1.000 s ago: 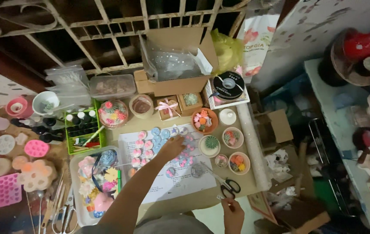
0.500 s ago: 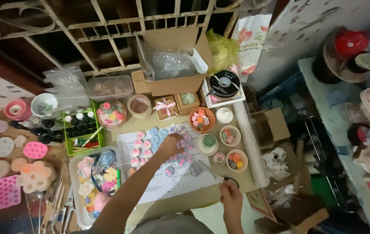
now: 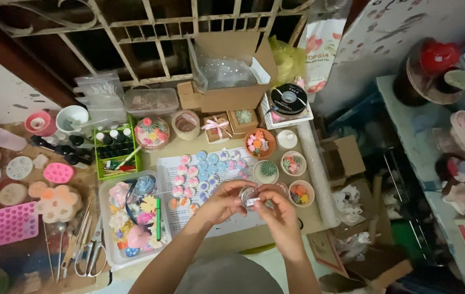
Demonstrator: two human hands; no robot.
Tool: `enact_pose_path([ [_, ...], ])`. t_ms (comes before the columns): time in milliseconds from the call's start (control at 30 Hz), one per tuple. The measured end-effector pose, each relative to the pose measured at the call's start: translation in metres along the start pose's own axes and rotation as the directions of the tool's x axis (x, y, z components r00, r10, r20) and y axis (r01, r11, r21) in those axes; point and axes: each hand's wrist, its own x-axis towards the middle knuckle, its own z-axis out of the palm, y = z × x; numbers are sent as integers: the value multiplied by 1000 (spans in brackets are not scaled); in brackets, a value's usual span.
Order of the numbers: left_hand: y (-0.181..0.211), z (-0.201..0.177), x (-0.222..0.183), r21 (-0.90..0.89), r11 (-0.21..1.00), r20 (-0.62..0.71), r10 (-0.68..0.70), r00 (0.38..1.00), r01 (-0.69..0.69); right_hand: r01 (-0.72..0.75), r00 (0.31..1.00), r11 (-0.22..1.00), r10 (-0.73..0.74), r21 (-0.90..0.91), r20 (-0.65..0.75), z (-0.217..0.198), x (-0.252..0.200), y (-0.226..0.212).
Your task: Applying small labels to decorative wax melts and organizing them on a production workbench.
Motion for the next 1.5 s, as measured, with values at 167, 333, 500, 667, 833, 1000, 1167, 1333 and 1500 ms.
enact_pose_path([
  [167, 5, 8, -9, 6, 1000, 12, -11, 1000, 11, 95, 995, 995, -95, -22, -3, 16, -7, -5],
  [333, 4, 14, -16, -8, 1000, 27, 7, 1000, -7, 168, 984, 982, -172, -83, -42, 20, -10, 14],
  [500, 4, 14, -21, -24, 1000, 40, 16, 999, -15, 191, 974, 981, -194, -37, -116, 30, -14, 23],
  [667, 0, 11, -26, -7, 1000, 20, 23, 1000, -23, 251, 962, 968, -251, -17, -104, 32, -16, 33],
  [833, -6, 9, -28, -24, 999, -29, 24, 999, -24, 154, 976, 985, -164, -76, -147, 33, -16, 39],
  [1000, -1, 22, -28, -60, 998, -62, 29, 998, -33, 235, 957, 972, -235, -20, -169, 49, -16, 11],
  [1167, -12, 7, -29, -33, 999, -50, 19, 999, -20, 182, 977, 980, -171, 82, -130, 44, -15, 31],
  [1333, -12, -4, -31, -41, 999, 0, -18, 1000, 18, 72, 980, 965, -22, 251, -196, 26, -5, 79],
  [1500, -19, -53, -13, 110, 986, -206, -101, 973, 126, 14, 966, 995, 12, 97, -259, 2, 11, 102],
])
